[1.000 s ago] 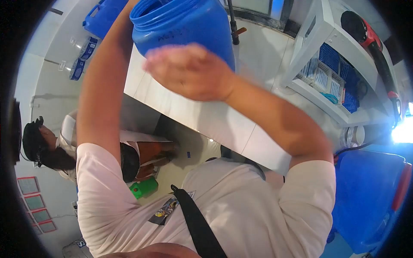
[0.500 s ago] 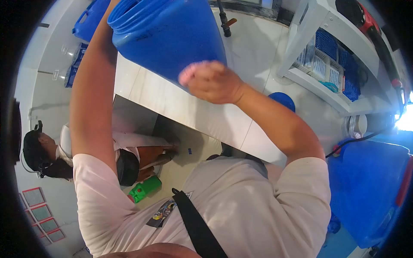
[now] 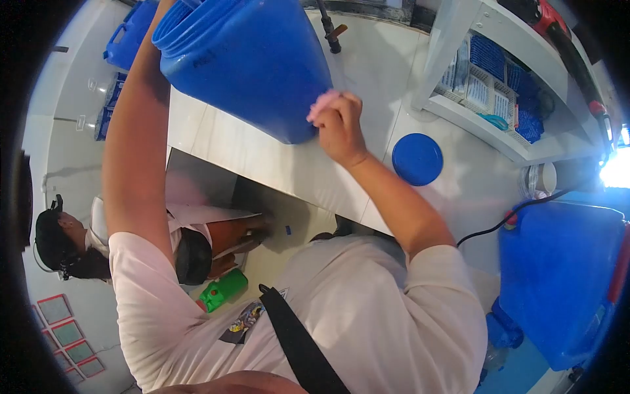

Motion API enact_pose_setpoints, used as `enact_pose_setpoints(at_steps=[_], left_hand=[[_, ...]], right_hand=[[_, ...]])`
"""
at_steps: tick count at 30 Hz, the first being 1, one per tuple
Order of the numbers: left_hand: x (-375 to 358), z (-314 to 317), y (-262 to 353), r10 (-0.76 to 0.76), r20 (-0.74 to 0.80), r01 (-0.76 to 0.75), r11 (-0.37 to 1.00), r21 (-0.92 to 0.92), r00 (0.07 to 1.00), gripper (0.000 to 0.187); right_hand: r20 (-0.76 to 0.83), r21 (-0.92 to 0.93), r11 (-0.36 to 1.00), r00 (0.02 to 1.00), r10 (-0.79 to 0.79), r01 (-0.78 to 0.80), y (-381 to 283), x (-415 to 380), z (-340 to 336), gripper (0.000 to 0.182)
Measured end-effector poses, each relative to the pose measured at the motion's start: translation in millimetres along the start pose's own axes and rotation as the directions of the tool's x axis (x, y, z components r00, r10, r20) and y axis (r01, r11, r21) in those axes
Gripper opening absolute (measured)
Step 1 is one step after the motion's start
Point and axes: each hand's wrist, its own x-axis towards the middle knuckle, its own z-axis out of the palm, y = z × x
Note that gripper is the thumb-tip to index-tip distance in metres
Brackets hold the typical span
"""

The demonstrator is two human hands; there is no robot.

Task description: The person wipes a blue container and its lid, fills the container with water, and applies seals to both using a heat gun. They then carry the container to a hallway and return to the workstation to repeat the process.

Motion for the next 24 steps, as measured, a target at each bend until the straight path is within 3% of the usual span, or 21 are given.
enact_pose_setpoints(at_steps=[1, 3, 4, 6, 8, 10, 11, 12, 13, 15, 16, 18, 20, 22, 23, 24], left_hand=[[1, 1, -2, 0.006, 0.002, -0.006, 1.000, 0.019, 1.000, 0.065], [6, -3, -3, 0.024, 0.003, -0.024, 0.998, 0.064, 1.000, 0.065], [6, -5, -6, 0.026, 0.004, -0.027, 0.996, 0.086, 1.000, 0.065], [11, -10, -9, 0.035, 0.006, -0.035, 0.993, 0.111, 0.999, 0.064], [14, -12, -12, 0.046, 0.012, -0.047, 0.987, 0.153, 0.999, 0.064], [17, -14, -15, 0.048, 0.019, -0.051, 0.983, 0.176, 0.999, 0.063], [18, -14, -15, 0.051, 0.018, -0.054, 0.981, 0.185, 0.999, 0.063], [18, -14, -16, 0.058, 0.017, -0.060, 0.979, 0.194, 0.998, 0.063], [18, -14, -17, 0.063, 0.010, -0.064, 0.978, 0.199, 0.998, 0.063], [18, -13, -14, 0.012, -0.011, -0.010, 0.988, 0.155, 1.000, 0.061], [16, -10, -9, -0.055, -0.027, 0.058, 0.994, 0.095, 0.998, 0.060], [29, -22, -36, -0.005, 0.006, 0.004, 0.986, 0.165, 1.000, 0.059], [29, -24, -35, 0.054, 0.027, -0.059, 0.969, 0.238, 0.998, 0.059], [17, -10, -17, -0.117, -0.015, 0.117, 0.993, -0.003, 0.993, 0.060], [15, -7, -8, -0.144, -0.026, 0.145, 0.989, 0.027, 0.989, 0.062], [18, -10, -13, -0.140, -0.028, 0.141, 0.990, 0.028, 0.990, 0.062]], right_hand=[[-0.003, 0.000, 1.000, 1.000, -0.007, 0.007, 2, -16, 6, 0.027], [-0.129, 0.239, 0.945, 0.958, 0.258, -0.222, -1, -24, 22, 0.025], [-0.196, 0.445, 0.871, 0.926, 0.322, -0.209, -17, -1, 26, 0.025], [-0.297, 0.546, 0.838, 0.938, 0.181, 0.011, -43, 78, 20, 0.024], [-0.283, 0.199, 0.948, 0.940, -0.189, 0.250, -51, 154, -6, 0.022], [-0.201, -0.064, 0.947, 0.925, -0.321, 0.315, -50, 197, -21, 0.022], [-0.127, 0.332, 0.941, 0.992, -0.017, 0.059, -43, 212, -20, 0.017], [0.067, 0.645, 0.730, 0.968, 0.241, -0.226, -35, 226, -19, 0.024], [0.067, 0.644, 0.732, 0.970, 0.233, -0.221, -23, 241, -15, 0.024], [0.310, 0.507, 0.737, 0.892, 0.328, -0.447, -6, 260, -12, 0.022], [0.308, 0.508, 0.736, 0.893, 0.329, -0.447, -5, 257, -13, 0.022], [0.298, 0.532, 0.725, 0.898, 0.324, -0.438, -6, 245, -14, 0.021], [0.146, 0.470, 0.861, 0.979, 0.143, -0.196, -28, 212, -34, 0.021], [-0.019, 0.678, 0.722, 0.979, 0.203, -0.137, -30, 171, -26, 0.019], [-0.021, 0.679, 0.722, 0.980, 0.196, -0.130, -14, 150, -15, 0.019], [0.043, 0.683, 0.661, 0.921, 0.387, -0.310, 5, 126, -4, 0.018]])
